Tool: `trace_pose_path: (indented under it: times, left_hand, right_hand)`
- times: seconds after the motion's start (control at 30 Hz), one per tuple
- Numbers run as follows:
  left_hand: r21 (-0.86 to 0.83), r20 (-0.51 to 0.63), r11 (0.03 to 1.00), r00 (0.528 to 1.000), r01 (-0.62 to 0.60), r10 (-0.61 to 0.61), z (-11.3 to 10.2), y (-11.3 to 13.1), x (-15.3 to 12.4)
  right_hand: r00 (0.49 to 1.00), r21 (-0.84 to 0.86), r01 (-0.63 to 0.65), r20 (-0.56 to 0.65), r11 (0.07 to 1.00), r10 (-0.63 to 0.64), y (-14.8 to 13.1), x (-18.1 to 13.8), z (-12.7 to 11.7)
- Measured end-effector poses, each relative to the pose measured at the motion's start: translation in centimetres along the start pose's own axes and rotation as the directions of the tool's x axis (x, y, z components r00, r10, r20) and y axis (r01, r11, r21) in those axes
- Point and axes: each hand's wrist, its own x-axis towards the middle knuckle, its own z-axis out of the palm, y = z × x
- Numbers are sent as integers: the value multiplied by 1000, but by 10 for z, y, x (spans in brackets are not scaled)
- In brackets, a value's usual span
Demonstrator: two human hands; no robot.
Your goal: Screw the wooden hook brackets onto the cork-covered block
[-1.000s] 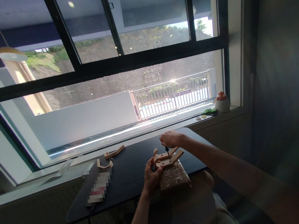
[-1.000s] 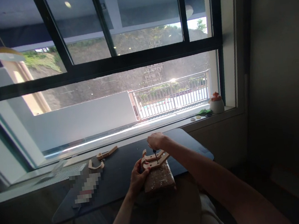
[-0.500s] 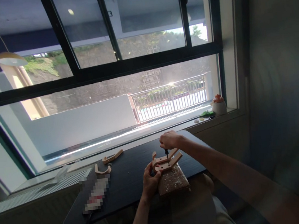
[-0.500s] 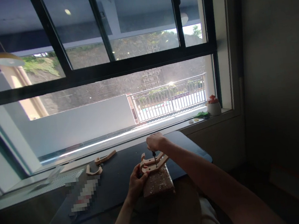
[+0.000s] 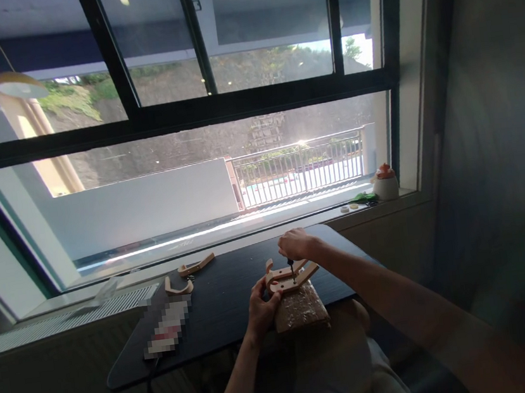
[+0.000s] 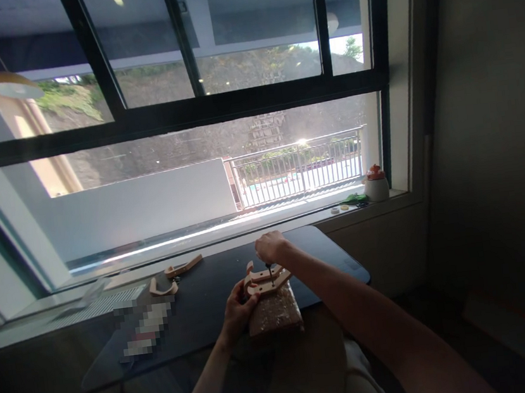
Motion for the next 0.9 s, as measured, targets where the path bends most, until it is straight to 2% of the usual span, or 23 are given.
trace_pose_path:
  times: [0.2,0.47,0.73,0.9]
  left_hand:
    - [20,5,1000,1000,-11,11,-1,-10,3]
    - [27,-6,999,999,-41,41,0,-11,3]
    - [-4,-21,1000,999,-26,26,-1,-3,1]
    - [-69,-53,998,998,10,-14,0,5,-1]
  right_hand:
    - [997,25,39,71,999,-40,5,-8,-18]
    - [997,69,44,60,997,-48,9,-1,0]
    - [997,95,17,72,995,-24,11,1,-5]
    - [998,112,50,35,992,-54,11,3,1]
